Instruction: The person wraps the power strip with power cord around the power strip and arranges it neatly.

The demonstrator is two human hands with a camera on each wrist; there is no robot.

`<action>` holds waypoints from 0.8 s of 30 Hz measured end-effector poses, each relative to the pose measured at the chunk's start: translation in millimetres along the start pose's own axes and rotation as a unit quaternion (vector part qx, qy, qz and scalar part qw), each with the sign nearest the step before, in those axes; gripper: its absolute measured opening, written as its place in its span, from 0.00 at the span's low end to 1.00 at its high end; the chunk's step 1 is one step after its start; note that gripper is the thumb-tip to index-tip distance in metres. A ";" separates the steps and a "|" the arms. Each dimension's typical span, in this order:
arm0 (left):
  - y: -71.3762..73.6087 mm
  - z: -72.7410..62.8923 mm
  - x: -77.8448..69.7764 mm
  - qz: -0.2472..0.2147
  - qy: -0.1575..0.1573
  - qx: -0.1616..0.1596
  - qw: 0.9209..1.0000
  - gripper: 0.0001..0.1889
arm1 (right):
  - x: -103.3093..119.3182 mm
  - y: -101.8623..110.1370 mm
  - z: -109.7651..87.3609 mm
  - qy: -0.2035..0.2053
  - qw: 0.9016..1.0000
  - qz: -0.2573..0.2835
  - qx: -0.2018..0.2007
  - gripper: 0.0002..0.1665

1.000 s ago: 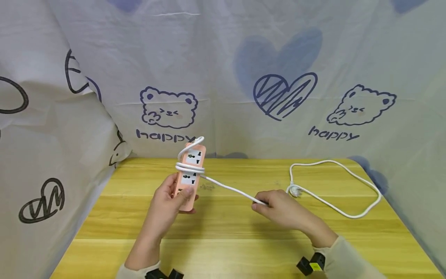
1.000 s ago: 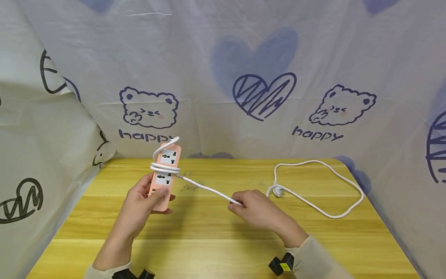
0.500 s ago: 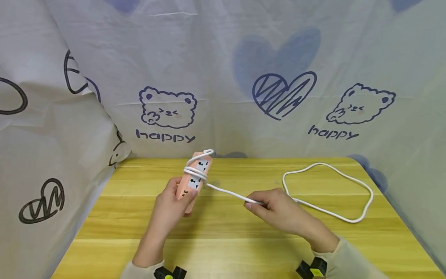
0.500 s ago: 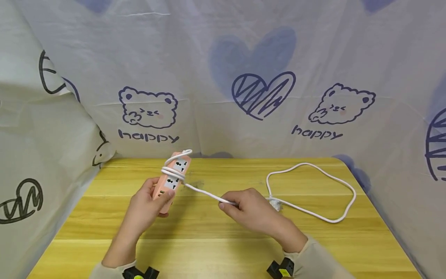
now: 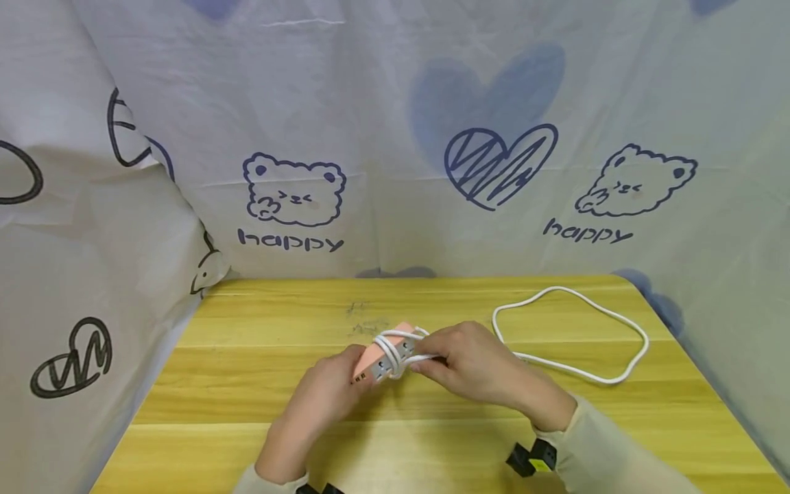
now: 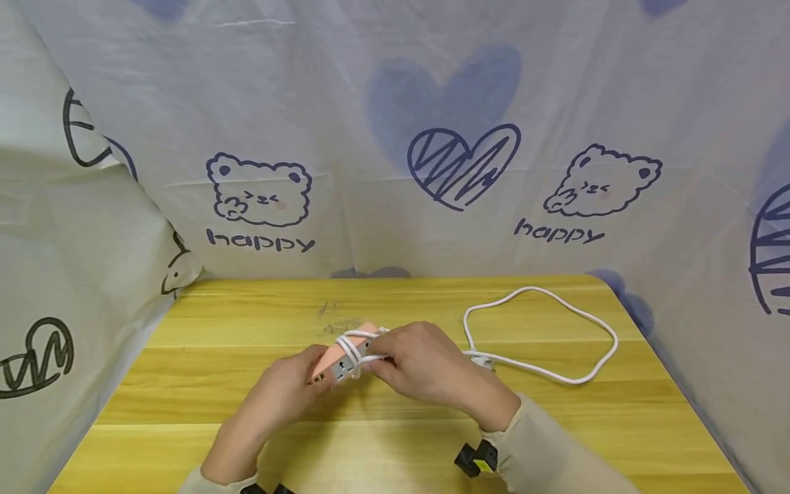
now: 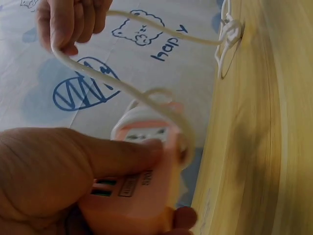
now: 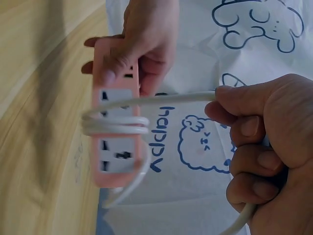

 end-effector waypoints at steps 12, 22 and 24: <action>-20.7 -17.7 -31.8 -0.048 -0.172 0.154 0.972 0.20 | -33.5 -8.8 10.0 -0.083 0.995 0.058 0.022 0.11; 4.5 -20.7 -38.1 -0.221 -0.176 0.136 0.950 0.25 | -77.1 -41.8 -3.0 -0.207 0.946 0.250 -0.005 0.18; 9.2 -18.9 -36.9 -0.237 -0.162 0.120 0.950 0.26 | -69.5 -44.0 -1.4 -0.175 0.953 0.248 -0.019 0.13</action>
Point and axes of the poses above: each hand's wrist, its own z-axis towards the middle knuckle, its own y-axis out of the back of the hand, x = y × z, the point moved 9 cm from there along z, towards the middle knuckle
